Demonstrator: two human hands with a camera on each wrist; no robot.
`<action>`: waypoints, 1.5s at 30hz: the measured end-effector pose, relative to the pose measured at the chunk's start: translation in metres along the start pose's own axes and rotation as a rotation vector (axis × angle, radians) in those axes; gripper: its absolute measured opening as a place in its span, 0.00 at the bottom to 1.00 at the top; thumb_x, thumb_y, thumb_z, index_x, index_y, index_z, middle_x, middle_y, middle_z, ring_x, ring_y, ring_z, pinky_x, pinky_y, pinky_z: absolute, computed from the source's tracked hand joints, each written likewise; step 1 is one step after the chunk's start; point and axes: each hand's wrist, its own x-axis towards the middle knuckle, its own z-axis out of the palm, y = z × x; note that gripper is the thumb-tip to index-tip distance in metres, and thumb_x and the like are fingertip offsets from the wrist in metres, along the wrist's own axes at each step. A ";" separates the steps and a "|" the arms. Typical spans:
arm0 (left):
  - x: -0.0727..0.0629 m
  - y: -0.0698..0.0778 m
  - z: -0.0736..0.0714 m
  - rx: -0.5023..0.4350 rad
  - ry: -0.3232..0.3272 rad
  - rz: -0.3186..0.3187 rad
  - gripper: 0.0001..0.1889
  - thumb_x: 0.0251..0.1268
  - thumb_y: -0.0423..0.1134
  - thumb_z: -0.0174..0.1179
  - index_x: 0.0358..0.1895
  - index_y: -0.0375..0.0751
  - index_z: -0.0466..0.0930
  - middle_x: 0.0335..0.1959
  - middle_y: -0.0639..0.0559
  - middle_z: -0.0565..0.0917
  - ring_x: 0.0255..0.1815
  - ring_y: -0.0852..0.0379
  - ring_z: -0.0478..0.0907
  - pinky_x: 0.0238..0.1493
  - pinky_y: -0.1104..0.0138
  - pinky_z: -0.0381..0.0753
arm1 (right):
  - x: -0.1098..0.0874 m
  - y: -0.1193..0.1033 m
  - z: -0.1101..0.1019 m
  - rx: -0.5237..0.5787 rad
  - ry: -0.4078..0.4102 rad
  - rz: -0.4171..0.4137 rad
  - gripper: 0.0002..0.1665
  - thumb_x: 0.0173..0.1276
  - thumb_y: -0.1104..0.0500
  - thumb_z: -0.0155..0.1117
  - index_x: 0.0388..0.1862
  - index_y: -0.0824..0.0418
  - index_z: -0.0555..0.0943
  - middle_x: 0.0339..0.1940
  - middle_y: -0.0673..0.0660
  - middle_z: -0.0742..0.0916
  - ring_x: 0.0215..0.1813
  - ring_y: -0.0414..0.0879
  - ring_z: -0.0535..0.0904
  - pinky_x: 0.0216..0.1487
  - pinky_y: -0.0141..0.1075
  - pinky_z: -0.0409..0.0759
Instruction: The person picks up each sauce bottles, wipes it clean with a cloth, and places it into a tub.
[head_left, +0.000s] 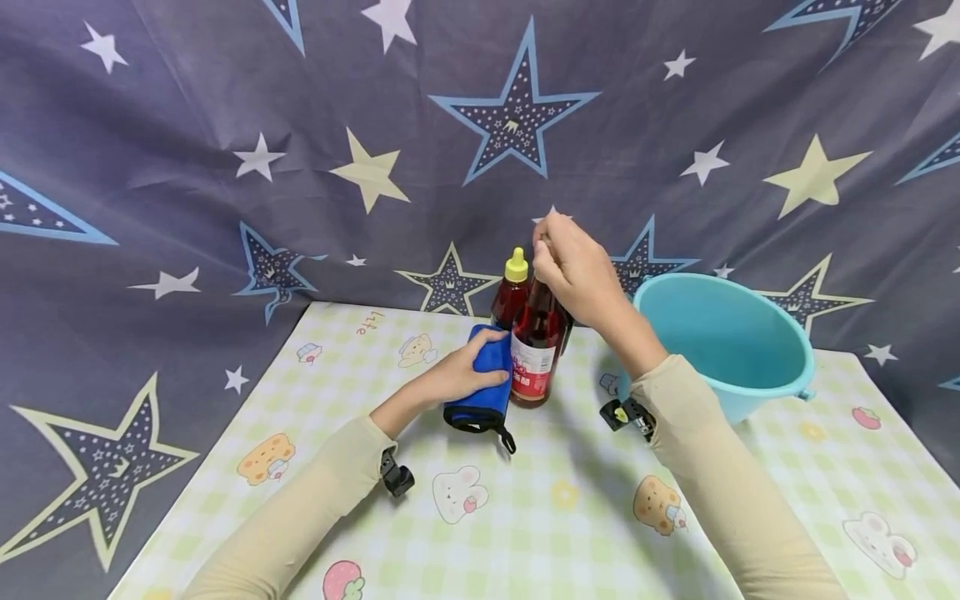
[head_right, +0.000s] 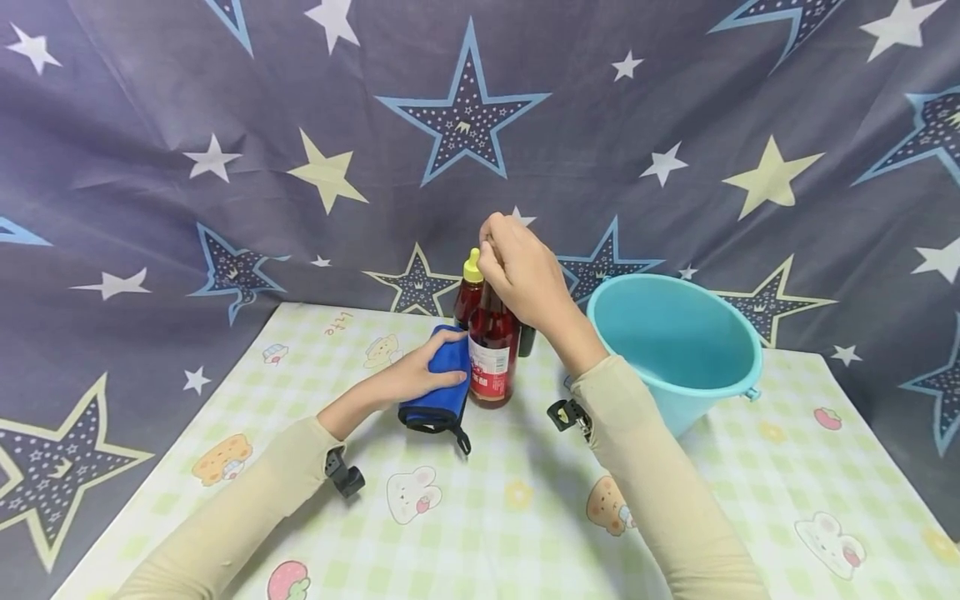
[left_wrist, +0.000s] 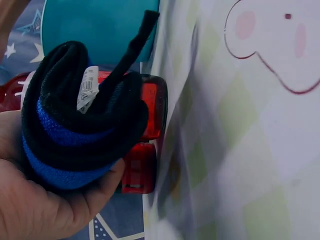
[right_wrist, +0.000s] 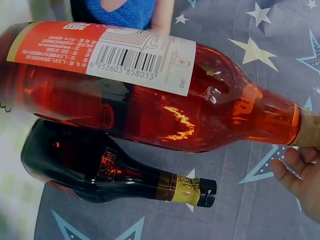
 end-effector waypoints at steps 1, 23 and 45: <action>0.001 0.000 0.000 0.009 -0.009 -0.012 0.34 0.73 0.47 0.62 0.78 0.58 0.57 0.72 0.34 0.69 0.65 0.37 0.75 0.63 0.47 0.77 | 0.000 0.000 -0.001 0.000 0.000 0.001 0.11 0.78 0.57 0.43 0.43 0.61 0.72 0.32 0.55 0.73 0.33 0.48 0.66 0.38 0.41 0.66; -0.006 -0.014 0.005 0.123 -0.031 -0.127 0.35 0.71 0.49 0.64 0.78 0.57 0.61 0.73 0.34 0.69 0.65 0.37 0.75 0.62 0.45 0.77 | 0.001 -0.002 -0.004 -0.129 -0.043 -0.047 0.11 0.79 0.55 0.43 0.42 0.57 0.73 0.28 0.52 0.74 0.28 0.46 0.67 0.51 0.43 0.79; -0.024 0.060 -0.040 -0.055 0.210 0.110 0.34 0.72 0.52 0.63 0.77 0.70 0.60 0.76 0.45 0.65 0.69 0.37 0.70 0.63 0.41 0.76 | 0.011 0.001 -0.023 -0.568 -0.028 -0.372 0.11 0.78 0.58 0.48 0.34 0.62 0.70 0.21 0.56 0.72 0.20 0.50 0.66 0.27 0.40 0.62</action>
